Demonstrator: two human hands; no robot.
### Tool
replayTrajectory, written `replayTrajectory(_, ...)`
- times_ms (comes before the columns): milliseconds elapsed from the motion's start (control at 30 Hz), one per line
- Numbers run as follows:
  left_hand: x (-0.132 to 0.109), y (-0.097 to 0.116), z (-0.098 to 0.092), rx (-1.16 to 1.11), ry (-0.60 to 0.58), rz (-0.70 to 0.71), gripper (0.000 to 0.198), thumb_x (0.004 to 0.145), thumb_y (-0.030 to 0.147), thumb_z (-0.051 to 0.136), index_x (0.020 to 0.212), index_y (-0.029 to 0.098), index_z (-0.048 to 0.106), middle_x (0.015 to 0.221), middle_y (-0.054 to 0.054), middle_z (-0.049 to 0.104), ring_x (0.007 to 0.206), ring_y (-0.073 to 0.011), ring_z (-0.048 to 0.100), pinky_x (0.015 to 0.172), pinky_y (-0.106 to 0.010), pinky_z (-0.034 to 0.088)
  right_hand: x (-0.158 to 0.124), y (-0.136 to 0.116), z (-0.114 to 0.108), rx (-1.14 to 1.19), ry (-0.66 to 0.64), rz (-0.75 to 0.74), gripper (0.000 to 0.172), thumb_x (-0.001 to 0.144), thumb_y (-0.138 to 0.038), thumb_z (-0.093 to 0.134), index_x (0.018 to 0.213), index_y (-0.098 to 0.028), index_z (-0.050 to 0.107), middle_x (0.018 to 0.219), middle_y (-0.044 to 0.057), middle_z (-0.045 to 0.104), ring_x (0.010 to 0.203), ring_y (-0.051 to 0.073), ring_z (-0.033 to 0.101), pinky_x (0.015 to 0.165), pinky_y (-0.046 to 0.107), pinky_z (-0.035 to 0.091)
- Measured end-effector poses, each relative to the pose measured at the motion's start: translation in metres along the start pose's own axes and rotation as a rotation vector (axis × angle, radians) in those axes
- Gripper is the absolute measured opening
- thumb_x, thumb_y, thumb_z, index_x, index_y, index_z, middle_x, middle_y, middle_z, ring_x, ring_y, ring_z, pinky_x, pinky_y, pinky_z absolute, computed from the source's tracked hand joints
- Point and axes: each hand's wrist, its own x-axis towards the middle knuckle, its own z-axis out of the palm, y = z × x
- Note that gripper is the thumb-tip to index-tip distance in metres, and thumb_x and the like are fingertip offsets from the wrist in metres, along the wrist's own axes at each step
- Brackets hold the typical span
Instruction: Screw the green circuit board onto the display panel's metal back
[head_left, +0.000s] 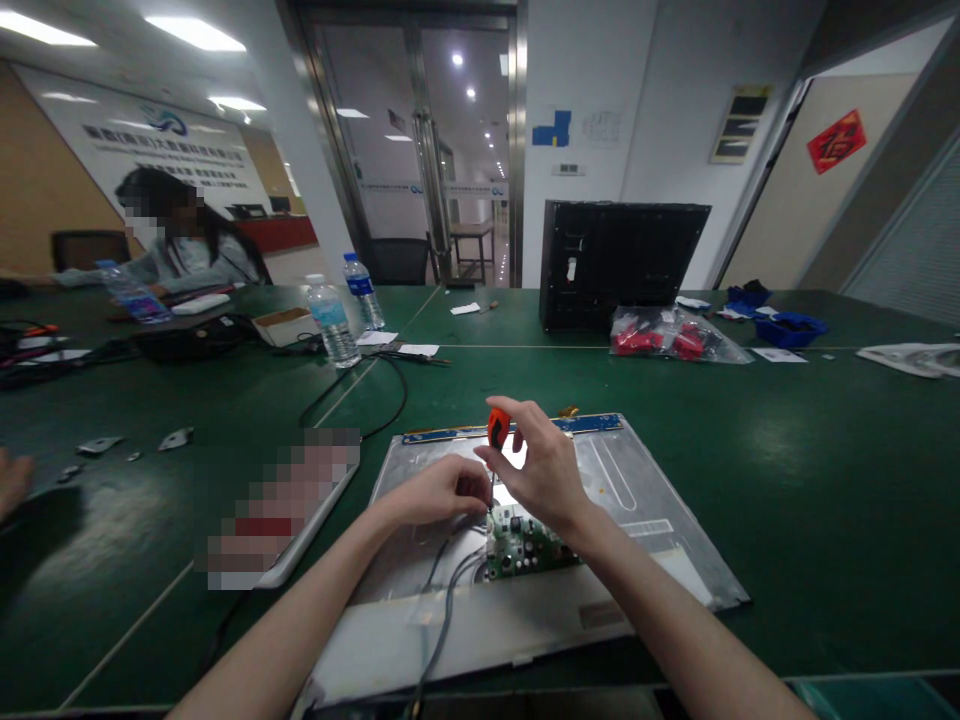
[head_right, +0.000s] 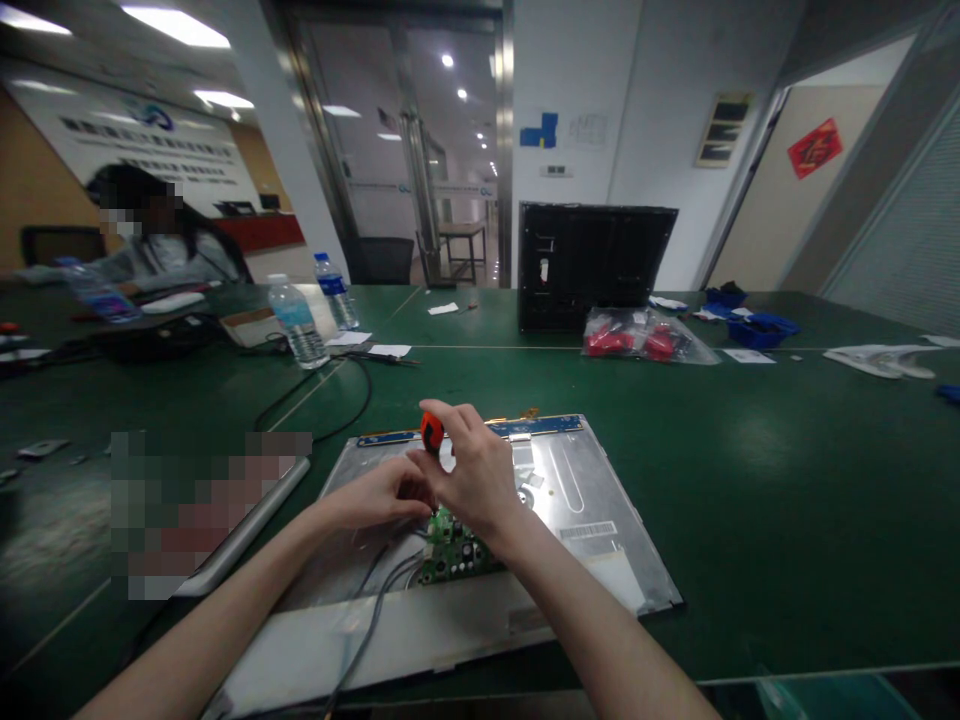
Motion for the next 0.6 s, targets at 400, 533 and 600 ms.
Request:
replayTrajectory(400, 0.0, -0.002, 0.0006, -0.007, 0.006, -0.003, 0.011, 0.065, 0.026, 0.064, 0.067, 0.015, 0.062, 0.06, 0.002, 0.057, 0.059, -0.0137, 0.05, 0.057, -0.024, 0.039, 0.0002, -0.0006, -0.0008, 0.026, -0.019, -0.019, 0.044, 0.083, -0.024, 0.062, 0.125, -0.025, 0.054, 0.095, 0.002, 0.062, 0.066, 0.013, 0.055, 0.062, 0.026, 0.045)
replayTrajectory(533, -0.0002, -0.0002, 0.0004, 0.01, -0.003, 0.009, 0.013, 0.066, 0.027, 0.065, 0.067, 0.015, 0.063, 0.06, 0.002, 0.057, 0.059, -0.0142, 0.051, 0.058, -0.024, 0.04, 0.0008, -0.0013, -0.0016, 0.011, -0.031, -0.025, 0.049, 0.084, -0.021, 0.06, 0.131, -0.026, 0.051, 0.096, 0.002, 0.062, 0.065, 0.012, 0.053, 0.062, 0.025, 0.045)
replayTrajectory(600, 0.0009, -0.0028, 0.0004, -0.006, -0.011, 0.001, 0.014, 0.065, 0.028, 0.066, 0.068, 0.015, 0.063, 0.061, 0.002, 0.058, 0.059, -0.0145, 0.052, 0.059, -0.024, 0.04, 0.0002, -0.0016, -0.001, 0.04, -0.024, -0.037, 0.052, 0.082, -0.017, 0.057, 0.133, -0.023, 0.048, 0.095, 0.002, 0.064, 0.065, 0.012, 0.053, 0.063, 0.025, 0.045)
